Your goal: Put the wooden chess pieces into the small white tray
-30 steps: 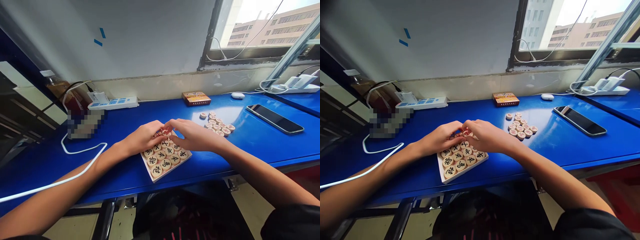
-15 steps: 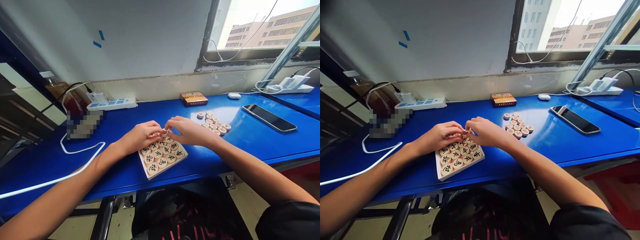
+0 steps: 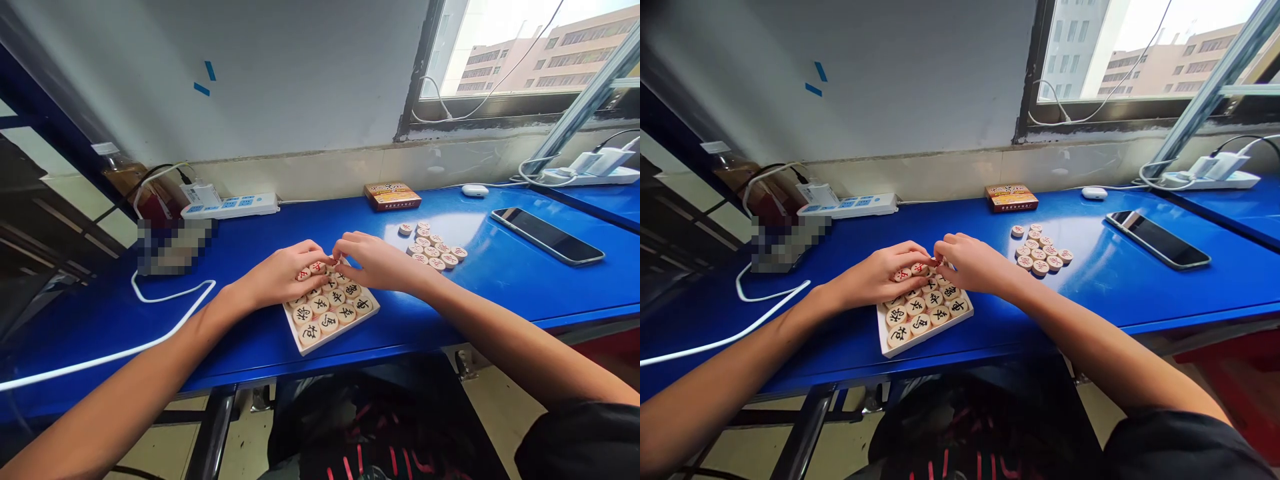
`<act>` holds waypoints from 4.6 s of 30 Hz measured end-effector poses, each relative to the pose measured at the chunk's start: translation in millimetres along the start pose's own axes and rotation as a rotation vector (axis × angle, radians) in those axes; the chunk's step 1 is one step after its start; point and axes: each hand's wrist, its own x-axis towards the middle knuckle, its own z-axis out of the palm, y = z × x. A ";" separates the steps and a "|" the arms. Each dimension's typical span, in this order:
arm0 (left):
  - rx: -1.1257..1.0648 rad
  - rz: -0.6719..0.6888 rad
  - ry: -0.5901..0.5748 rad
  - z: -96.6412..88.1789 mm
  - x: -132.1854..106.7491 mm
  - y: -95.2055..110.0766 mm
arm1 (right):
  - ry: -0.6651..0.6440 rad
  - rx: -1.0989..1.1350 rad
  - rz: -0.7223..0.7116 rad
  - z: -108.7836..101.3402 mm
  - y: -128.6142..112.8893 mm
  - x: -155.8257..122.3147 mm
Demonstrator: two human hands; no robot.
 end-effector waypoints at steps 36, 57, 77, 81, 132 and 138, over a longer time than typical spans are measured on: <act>-0.047 -0.019 0.030 3.2 -2.2 -3.8 | -0.095 -0.008 0.029 -15.8 5.8 -5.0; 0.027 -0.062 0.021 2.7 -3.4 -1.1 | -0.125 -0.003 0.047 -18.3 3.8 -4.8; -0.054 -0.247 -0.011 -20.3 -10.8 -6.6 | -0.125 -0.012 0.029 -19.2 2.1 -5.7; -0.180 -0.296 -0.135 -29.8 -16.4 -9.9 | -0.120 -0.012 0.030 -19.2 3.4 -6.0; -0.461 -0.579 0.139 -12.3 -18.4 -37.3 | -0.398 -0.195 0.674 -56.3 156.1 -32.1; -0.501 -0.620 0.159 -10.6 -17.0 -39.9 | -0.228 -0.194 0.436 -42.1 139.2 -33.9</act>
